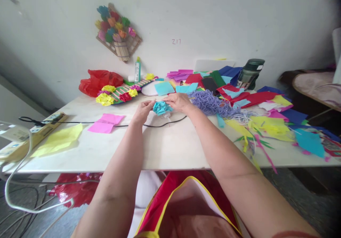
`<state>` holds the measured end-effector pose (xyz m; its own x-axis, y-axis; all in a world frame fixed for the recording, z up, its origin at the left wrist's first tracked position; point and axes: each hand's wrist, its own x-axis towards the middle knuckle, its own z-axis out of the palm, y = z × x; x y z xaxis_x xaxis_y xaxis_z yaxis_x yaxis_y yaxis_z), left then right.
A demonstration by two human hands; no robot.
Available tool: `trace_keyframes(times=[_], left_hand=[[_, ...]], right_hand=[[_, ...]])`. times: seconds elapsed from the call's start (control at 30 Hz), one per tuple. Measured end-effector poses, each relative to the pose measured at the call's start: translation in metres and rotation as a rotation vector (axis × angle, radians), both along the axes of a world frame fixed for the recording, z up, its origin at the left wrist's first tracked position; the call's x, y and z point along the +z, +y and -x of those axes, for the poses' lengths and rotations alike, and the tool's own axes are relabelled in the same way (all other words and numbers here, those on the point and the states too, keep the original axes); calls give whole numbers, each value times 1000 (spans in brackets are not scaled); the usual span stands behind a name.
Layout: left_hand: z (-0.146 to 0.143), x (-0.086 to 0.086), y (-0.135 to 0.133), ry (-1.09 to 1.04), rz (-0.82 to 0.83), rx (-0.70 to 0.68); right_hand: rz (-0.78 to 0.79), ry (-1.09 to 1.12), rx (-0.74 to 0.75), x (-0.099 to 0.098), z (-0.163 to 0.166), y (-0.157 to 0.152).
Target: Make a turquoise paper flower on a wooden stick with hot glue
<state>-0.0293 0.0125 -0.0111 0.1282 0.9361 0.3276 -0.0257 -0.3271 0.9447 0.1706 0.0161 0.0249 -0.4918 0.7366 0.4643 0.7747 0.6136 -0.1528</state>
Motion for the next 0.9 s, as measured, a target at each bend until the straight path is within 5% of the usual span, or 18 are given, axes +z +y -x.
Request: trace_keyframes(times=[0.2,0.37,0.57,0.9], left_hand=[[8,0,8,-34,-33,277],[14,-4,17,-55,-33,475],[8,-4,12,-9,-16,515],[4,-8,12,94,-80,507]], right_hand=[[-269,114,-4,0,0,-2],[-8,-31,-132,1,1,-13],[254,-223,-153,-7,-1,-7],[279,-296,-271,-18,7,-8]])
